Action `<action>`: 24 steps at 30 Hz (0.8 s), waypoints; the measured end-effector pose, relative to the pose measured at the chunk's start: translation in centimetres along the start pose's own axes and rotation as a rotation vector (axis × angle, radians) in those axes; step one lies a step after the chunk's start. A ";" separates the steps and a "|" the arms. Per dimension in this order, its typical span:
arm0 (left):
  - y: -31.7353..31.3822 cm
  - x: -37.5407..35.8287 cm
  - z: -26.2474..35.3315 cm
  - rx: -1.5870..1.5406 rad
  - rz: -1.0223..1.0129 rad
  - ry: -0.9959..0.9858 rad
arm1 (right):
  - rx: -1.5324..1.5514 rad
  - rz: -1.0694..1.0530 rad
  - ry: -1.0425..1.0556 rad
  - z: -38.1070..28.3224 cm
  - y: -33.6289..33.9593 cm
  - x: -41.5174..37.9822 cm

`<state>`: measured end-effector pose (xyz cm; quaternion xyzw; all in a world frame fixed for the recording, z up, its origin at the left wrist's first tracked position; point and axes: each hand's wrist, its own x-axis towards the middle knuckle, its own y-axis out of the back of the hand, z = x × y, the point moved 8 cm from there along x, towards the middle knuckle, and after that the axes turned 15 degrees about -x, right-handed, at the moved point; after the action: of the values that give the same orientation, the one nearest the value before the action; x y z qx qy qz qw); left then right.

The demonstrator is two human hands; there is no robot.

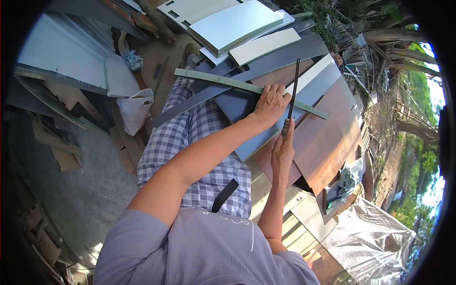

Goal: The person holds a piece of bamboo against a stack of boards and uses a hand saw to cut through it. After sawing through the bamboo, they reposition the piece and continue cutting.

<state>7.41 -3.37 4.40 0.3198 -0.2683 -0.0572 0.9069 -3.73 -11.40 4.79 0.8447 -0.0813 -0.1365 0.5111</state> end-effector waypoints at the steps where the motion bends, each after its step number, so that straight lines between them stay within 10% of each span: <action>1: 0.0 0.0 0.0 0.009 0.013 -0.007 | -0.006 -0.013 -0.024 0.1 -0.1 0.0; 15: -0.2 0.1 0.1 0.056 -0.012 -0.006 | 0.015 -0.068 -0.093 1.1 -0.7 -0.3; 18: -0.1 0.3 -0.1 0.035 -0.004 0.015 | -0.122 0.235 0.216 0.5 0.6 -2.3; 24: -0.2 0.4 -0.2 0.027 -0.002 0.028 | -0.055 -0.121 -0.143 2.2 -0.4 -3.9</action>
<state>7.84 -3.53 4.31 0.3332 -0.2559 -0.0498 0.9061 -8.12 -11.99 4.06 0.8217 -0.0626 -0.2292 0.5180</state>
